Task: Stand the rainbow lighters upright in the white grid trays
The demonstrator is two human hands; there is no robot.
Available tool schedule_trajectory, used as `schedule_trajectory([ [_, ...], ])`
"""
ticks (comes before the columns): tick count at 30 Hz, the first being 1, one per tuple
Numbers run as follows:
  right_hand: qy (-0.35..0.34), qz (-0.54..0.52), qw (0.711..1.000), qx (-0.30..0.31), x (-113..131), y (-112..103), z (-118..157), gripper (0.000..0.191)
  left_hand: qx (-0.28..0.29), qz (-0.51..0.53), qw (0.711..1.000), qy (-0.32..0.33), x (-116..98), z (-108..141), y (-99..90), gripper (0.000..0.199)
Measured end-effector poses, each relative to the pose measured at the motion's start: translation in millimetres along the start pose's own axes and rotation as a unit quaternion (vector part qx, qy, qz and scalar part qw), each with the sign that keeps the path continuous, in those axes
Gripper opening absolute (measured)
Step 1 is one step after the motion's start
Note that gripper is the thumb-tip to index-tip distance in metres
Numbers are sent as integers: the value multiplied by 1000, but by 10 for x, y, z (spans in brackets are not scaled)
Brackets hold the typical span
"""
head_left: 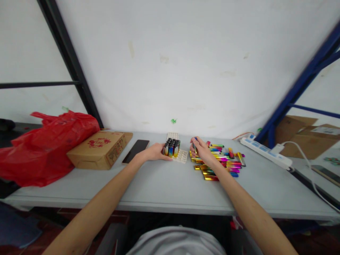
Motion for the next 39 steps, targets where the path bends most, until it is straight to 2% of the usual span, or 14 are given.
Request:
schedule_trajectory([
  [2, 14, 31, 999, -7, -38, 65, 11, 45, -3, 8, 1000, 3, -4, -2, 2, 68],
  [4, -4, 98, 995, -31, -52, 87, 12, 49, -4, 10, 1000, 6, -16, -1, 4, 68],
  [8, -56, 234, 967, -84, -39, 100, 27, 59, -9, 6, 1000, 7, -43, 7, 0, 74],
  [11, -76, 282, 951, -101, -22, 126, 51, 56, -13, 13, 1000, 13, -51, 8, 1, 79],
  [17, -113, 312, 936, -115, 27, 152, 68, 44, -12, -6, 1000, 5, -31, -2, 13, 82],
  [23, -143, 330, 929, -85, 116, 164, 95, 45, -14, 16, 1000, 5, -45, 7, 3, 76],
  [28, -144, 342, 924, -87, 136, 174, 120, 51, -7, 7, 1000, 4, -67, 18, -18, 78],
  [33, -143, 343, 924, -93, 112, 183, 120, 41, -5, 15, 1000, 7, -76, 33, -25, 73],
  [39, -149, 361, 917, -79, 156, 191, 125, 41, -4, 16, 1000, -1, -62, 28, -20, 73],
])
Point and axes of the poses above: each hand's wrist, its own z-axis away from the middle knuckle, its own y-axis out of the palm, x = y × z, the point moved 4 cm from there along -z, towards the middle knuckle, and after that the axes turned 10 degrees about -z, right-handed, at the moved point
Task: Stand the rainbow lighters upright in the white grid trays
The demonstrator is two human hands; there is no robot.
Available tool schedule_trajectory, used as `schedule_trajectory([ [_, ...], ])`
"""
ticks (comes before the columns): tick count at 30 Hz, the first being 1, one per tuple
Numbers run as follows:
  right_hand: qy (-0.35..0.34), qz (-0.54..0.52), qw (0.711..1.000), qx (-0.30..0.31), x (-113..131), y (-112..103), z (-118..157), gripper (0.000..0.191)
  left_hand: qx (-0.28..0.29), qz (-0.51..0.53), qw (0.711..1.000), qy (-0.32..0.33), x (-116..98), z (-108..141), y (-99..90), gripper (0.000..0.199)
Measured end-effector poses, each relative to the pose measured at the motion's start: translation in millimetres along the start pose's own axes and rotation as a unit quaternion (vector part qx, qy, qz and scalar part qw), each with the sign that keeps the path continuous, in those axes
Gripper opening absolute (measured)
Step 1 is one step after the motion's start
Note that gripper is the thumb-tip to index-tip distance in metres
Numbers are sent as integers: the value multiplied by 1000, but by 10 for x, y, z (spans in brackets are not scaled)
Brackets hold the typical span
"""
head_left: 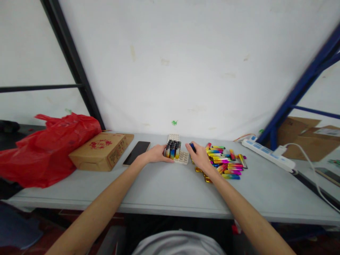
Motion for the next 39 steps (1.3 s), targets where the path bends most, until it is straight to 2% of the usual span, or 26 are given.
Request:
schedule_trajectory([
  [6, -89, 38, 993, 67, 103, 43, 14, 40, -8, 0, 1000, 15, 3, -13, 9, 75],
  [12, -38, 28, 992, 114, 13, 145, 38, 44, -11, 0, 1000, 19, 33, -30, 36, 76],
  [15, -59, 29, 990, 122, 4, 189, 38, 37, -13, -3, 1000, 21, 28, -27, 33, 77],
  [19, -94, 76, 978, 170, 31, 286, 28, 23, -15, -10, 1000, 22, 23, -26, 28, 77],
  [22, -105, 96, 970, 199, 68, 326, 15, 20, -12, -20, 1000, 15, 36, -33, 36, 78],
  [25, -86, 118, 964, 220, 87, 326, 11, 22, -12, -22, 1000, 11, 42, -38, 38, 78],
  [28, -73, 179, 956, 219, 99, 311, 19, 32, -9, -29, 1000, 2, 37, -31, 29, 78],
  [32, -98, 189, 943, 254, 103, 338, 55, 39, -8, -28, 1000, -10, 27, -14, 7, 79],
  [35, -111, 147, 952, 244, 63, 263, 54, 38, -7, -21, 1000, -7, 25, -13, 5, 77],
  [39, -88, 125, 973, 172, -102, -46, -25, 43, 0, -18, 1000, -7, 32, -24, 18, 76],
])
Point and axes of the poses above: each hand's wrist, its own z-axis away from the middle knuckle, its own y-axis out of the palm, x = y × z, the point moved 4 cm from there along -z, towards the middle knuckle, and after that the axes turned 10 degrees about -z, right-handed, at the moved point
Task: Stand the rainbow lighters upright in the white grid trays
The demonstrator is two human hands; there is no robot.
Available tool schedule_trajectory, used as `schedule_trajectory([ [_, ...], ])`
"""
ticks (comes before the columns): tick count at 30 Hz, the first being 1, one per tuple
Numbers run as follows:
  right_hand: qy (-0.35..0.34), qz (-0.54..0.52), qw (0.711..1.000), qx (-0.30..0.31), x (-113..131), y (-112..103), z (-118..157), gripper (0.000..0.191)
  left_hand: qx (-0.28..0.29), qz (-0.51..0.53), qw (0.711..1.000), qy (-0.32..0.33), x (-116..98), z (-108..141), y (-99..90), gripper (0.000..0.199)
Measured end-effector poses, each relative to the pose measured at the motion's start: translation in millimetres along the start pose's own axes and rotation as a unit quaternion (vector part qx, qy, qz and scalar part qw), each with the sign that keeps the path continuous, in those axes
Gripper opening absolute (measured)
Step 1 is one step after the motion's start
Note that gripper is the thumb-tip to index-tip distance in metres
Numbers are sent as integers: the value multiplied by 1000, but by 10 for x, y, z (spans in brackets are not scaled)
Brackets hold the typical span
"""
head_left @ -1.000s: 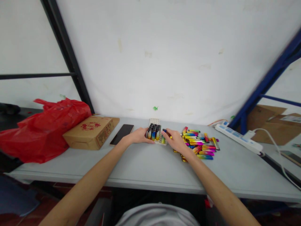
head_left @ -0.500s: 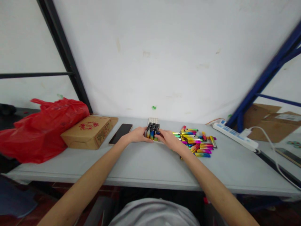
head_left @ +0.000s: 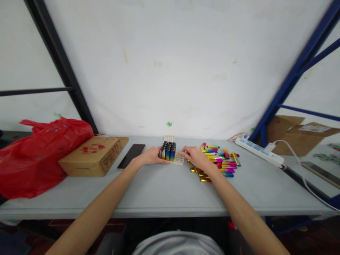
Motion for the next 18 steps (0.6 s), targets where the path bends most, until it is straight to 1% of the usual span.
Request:
schedule_trajectory([
  [4, 42, 26, 997, -67, -389, -284, 63, 37, -2, -5, 1000, -4, 7, -8, 7, 75],
  [6, 57, 45, 994, -81, -577, -362, 85, 32, -3, -9, 1000, -5, 18, -12, 14, 75],
  [8, 58, 62, 993, -81, -706, -384, 96, 25, -3, -10, 1000, -2, 29, -16, 24, 76],
  [10, 46, 70, 994, -74, -757, -359, 99, 20, -4, -12, 1000, 1, 40, -22, 33, 76],
  [12, 30, 68, 995, -60, -744, -299, 95, 21, -6, -12, 1000, 4, 47, -27, 38, 76],
  [15, 24, 62, 998, -12, -684, -184, 80, 27, -6, -5, 1000, 7, 48, -32, 40, 77],
  [18, 38, 63, 996, 45, -660, -101, 61, 26, -2, 10, 1000, -2, 49, -29, 33, 77],
])
Point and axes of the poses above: each hand's wrist, its own z-axis away from the middle knuckle, its own y-axis out of the palm, x = y × z, the point moved 4 cm from there along -z, towards the middle knuckle, and after that the axes turned 10 degrees about -z, right-handed, at the moved point
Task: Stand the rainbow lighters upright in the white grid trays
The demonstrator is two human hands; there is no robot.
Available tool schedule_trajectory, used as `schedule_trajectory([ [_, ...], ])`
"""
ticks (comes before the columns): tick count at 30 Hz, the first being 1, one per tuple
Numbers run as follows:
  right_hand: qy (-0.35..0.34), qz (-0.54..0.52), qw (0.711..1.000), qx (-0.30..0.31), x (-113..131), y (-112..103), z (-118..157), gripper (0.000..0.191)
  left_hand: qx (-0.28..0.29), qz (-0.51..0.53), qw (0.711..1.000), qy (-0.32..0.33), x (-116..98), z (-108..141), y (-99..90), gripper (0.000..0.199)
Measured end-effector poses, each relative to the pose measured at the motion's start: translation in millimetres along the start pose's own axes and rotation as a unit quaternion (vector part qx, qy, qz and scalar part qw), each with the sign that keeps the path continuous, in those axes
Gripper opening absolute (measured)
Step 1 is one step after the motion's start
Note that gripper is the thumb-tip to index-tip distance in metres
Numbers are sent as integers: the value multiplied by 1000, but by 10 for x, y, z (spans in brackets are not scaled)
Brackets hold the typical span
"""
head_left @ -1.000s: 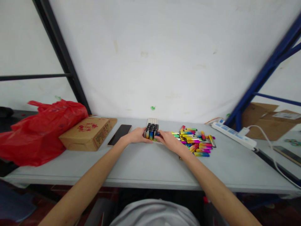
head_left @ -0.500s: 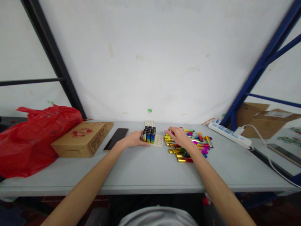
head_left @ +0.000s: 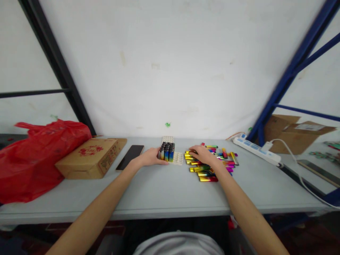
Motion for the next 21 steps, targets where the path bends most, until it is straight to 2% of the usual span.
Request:
schedule_trajectory([
  [6, 6, 0, 1000, -1, -27, -13, -11, 26, 1, 2, 1000, -9, -3, 13, -26, 76],
  [8, 5, -14, 1000, -28, -4, -50, -5, 28, 5, -3, 1000, -9, 4, 9, -25, 74],
  [13, 52, -73, 989, -117, 60, -156, -1, 36, 8, -8, 1000, -5, 39, -18, -48, 71],
  [17, 94, -170, 961, -195, 24, -179, -19, 33, 15, -17, 1000, 5, 71, 0, -106, 66],
  [21, 147, -270, 925, -222, -36, -94, -55, 51, 25, 0, 1000, 9, 96, 46, -151, 61],
])
Point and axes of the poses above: each hand's wrist, its own z-axis away from the middle knuckle, its own y-axis out of the palm, x = y × z, the point moved 4 cm from there along -z, towards the middle knuckle, and after that the axes turned 10 degrees about -z, right-handed, at the moved point
